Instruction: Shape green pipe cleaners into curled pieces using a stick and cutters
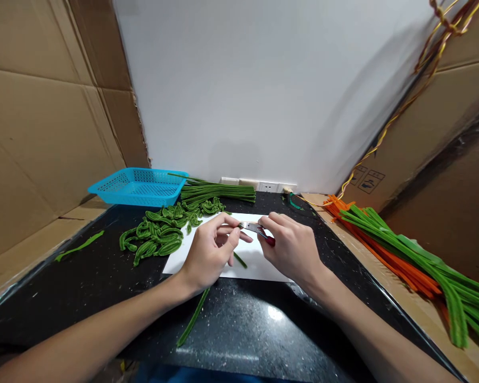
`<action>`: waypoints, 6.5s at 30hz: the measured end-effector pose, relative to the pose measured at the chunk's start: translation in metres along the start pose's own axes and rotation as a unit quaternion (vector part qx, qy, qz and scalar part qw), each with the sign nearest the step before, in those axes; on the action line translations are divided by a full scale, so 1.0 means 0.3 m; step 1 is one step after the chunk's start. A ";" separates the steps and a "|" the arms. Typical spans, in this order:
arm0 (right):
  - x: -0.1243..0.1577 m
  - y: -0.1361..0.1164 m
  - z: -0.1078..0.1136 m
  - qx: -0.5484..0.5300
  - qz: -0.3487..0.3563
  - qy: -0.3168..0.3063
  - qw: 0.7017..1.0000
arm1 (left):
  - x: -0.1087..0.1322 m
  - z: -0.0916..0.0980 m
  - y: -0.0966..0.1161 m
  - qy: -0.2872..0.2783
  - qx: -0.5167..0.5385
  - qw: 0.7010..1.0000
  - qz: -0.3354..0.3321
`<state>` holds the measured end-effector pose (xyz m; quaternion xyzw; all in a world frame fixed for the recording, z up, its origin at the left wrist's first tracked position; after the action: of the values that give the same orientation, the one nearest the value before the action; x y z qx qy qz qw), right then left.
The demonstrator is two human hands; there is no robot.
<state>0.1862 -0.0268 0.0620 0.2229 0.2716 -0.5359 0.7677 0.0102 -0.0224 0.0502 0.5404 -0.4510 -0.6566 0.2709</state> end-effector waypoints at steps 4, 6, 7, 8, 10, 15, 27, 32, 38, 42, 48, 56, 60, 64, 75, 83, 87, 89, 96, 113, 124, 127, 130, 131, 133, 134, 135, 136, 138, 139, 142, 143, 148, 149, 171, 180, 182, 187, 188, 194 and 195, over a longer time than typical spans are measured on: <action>-0.001 -0.004 0.001 0.025 0.006 0.015 1.000 | 0.001 0.001 -0.006 0.003 -0.009 1.000 -0.002; 0.000 -0.007 0.002 0.038 0.015 0.025 0.999 | 0.004 0.003 -0.007 0.003 -0.015 1.000 -0.009; 0.000 -0.009 0.004 0.047 0.022 0.030 0.998 | 0.006 0.005 -0.006 0.001 -0.020 1.000 -0.014; 0.001 -0.012 0.005 0.055 0.029 0.037 0.997 | 0.008 0.007 -0.005 -0.003 -0.027 0.999 -0.021; 0.003 -0.015 0.009 0.072 0.042 0.048 0.995 | 0.012 0.011 -0.003 -0.010 -0.040 0.999 -0.034; 0.003 -0.019 0.012 0.099 0.045 0.049 0.993 | 0.012 0.018 -0.003 -0.003 -0.057 0.997 -0.044; 0.008 -0.020 0.019 0.075 0.040 0.047 0.995 | 0.011 0.011 0.014 0.005 -0.071 0.996 -0.048; 0.010 -0.017 0.019 0.043 0.033 0.048 0.997 | 0.015 0.014 0.012 0.004 -0.063 0.997 -0.039; 0.003 -0.007 0.014 0.010 0.014 0.040 0.999 | 0.006 0.017 0.006 0.005 -0.046 0.998 -0.042; -0.005 -0.004 0.018 0.009 0.005 0.043 0.999 | -0.001 0.019 0.000 0.015 -0.027 0.999 -0.019; -0.004 -0.004 0.028 -0.040 -0.016 0.052 0.998 | -0.005 0.015 0.011 0.023 -0.023 0.999 -0.018; -0.001 -0.020 0.052 -0.096 -0.057 0.016 0.994 | -0.001 0.017 0.009 0.028 -0.056 0.997 -0.049; -0.001 -0.024 0.062 -0.106 -0.048 0.029 0.993 | 0.007 0.016 0.019 0.035 -0.079 0.994 -0.062; 0.004 -0.030 0.050 -0.088 -0.032 0.031 0.995 | 0.014 0.012 0.025 0.037 -0.085 0.994 -0.060; -0.023 0.021 0.015 -0.418 -0.135 -0.064 0.896 | 0.005 0.012 0.023 0.000 -0.079 0.995 -0.053; -0.019 0.013 0.002 -0.500 -0.062 -0.135 0.853 | 0.007 -0.011 0.009 -0.097 -0.160 0.981 -0.043; -0.022 0.017 -0.005 -0.471 -0.068 -0.121 0.871 | 0.005 -0.011 -0.001 -0.094 -0.132 0.986 -0.029; -0.026 0.024 -0.008 -0.479 -0.078 -0.111 0.867 | -0.001 -0.005 -0.012 -0.085 -0.114 0.990 -0.020; -0.026 0.001 -0.007 -0.522 -0.043 -0.193 0.829 | -0.007 0.004 -0.039 -0.075 -0.059 0.995 0.017; -0.046 0.099 -0.060 -0.497 -0.164 -0.142 0.840 | -0.015 0.012 -0.023 -0.041 -0.067 0.997 0.013; -0.026 0.072 -0.078 -0.639 -0.214 -0.232 0.701 | -0.028 0.027 0.001 -0.007 -0.078 0.996 -0.050; -0.032 0.044 -0.042 -0.578 -0.141 -0.207 0.777 | -0.031 0.027 -0.002 0.003 -0.046 0.998 -0.051; -0.034 0.021 -0.015 -0.517 -0.086 -0.174 0.834 | -0.036 0.030 -0.016 0.017 -0.020 1.000 -0.009; -0.033 0.017 -0.011 -0.502 -0.079 -0.163 0.845 | -0.038 0.031 -0.020 0.021 -0.011 1.000 0.005; -0.028 0.016 -0.008 -0.474 -0.079 -0.133 0.867 | -0.041 0.030 -0.028 0.020 0.006 0.999 0.027; -0.024 0.019 -0.008 -0.455 -0.081 -0.110 0.880 | -0.042 0.028 -0.031 0.013 0.014 0.999 0.036; -0.020 0.021 -0.007 -0.435 -0.075 -0.087 0.893 | -0.043 0.024 -0.033 0.005 0.023 0.999 0.043; -0.016 0.021 -0.007 -0.413 -0.060 -0.064 0.907 | -0.043 0.020 -0.034 -0.002 0.031 0.998 0.047; -0.006 0.012 -0.004 -0.359 0.005 -0.029 0.933 | -0.041 0.011 -0.033 -0.009 0.047 0.998 0.049; -0.001 0.006 -0.003 -0.332 0.039 -0.010 0.943 | -0.040 0.008 -0.033 -0.009 0.050 0.997 0.050; 0.011 -0.010 -0.002 -0.275 0.089 0.030 0.957 | -0.035 0.000 -0.034 -0.009 0.049 0.998 0.050; 0.013 -0.014 -0.001 -0.263 0.091 0.039 0.960 | -0.033 -0.002 -0.033 -0.012 0.047 0.998 0.049; 0.018 -0.021 0.006 -0.206 0.087 0.076 0.972 | -0.023 -0.012 -0.025 -0.040 0.011 0.999 0.029; 0.019 -0.023 0.008 -0.197 0.088 0.079 0.973 | -0.020 -0.013 -0.025 -0.043 0.001 0.999 0.027; 0.032 -0.079 -0.021 -0.032 0.097 0.049 0.994 | 0.017 -0.011 -0.057 -0.042 -0.112 0.993 -0.013; 0.012 -0.065 -0.028 -0.063 0.074 0.059 0.994 | -0.038 0.024 -0.074 -0.049 -0.102 0.993 -0.015; 0.010 -0.055 -0.036 -0.092 0.060 0.058 0.992 | -0.042 0.029 -0.086 -0.059 -0.107 0.993 -0.008; 0.013 -0.045 -0.052 -0.129 0.041 0.044 0.990 | -0.017 0.015 -0.076 -0.079 -0.194 0.977 -0.045; 0.015 -0.046 -0.053 -0.131 0.042 0.039 0.990 | -0.010 0.010 -0.069 -0.084 -0.209 0.973 -0.055; 0.023 -0.052 -0.056 -0.147 0.039 0.011 0.988 | 0.007 -0.001 -0.055 -0.096 -0.251 0.961 -0.068; 0.022 -0.051 -0.056 -0.147 0.038 0.008 0.988 | 0.006 0.000 -0.057 -0.100 -0.258 0.959 -0.069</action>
<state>0.1707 -0.0257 0.0440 0.1223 0.3449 -0.4586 0.8098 0.0121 -0.0162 0.0341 0.4139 -0.2529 -0.8183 0.3086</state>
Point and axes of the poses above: each hand's wrist, its own x-axis away from the middle knuckle, its own z-axis out of the back of the hand, y = z × x, the point moved 3 cm from there along -x, towards the middle knuckle, and after that the axes turned 5 degrees about -z, right-handed, at the moved point
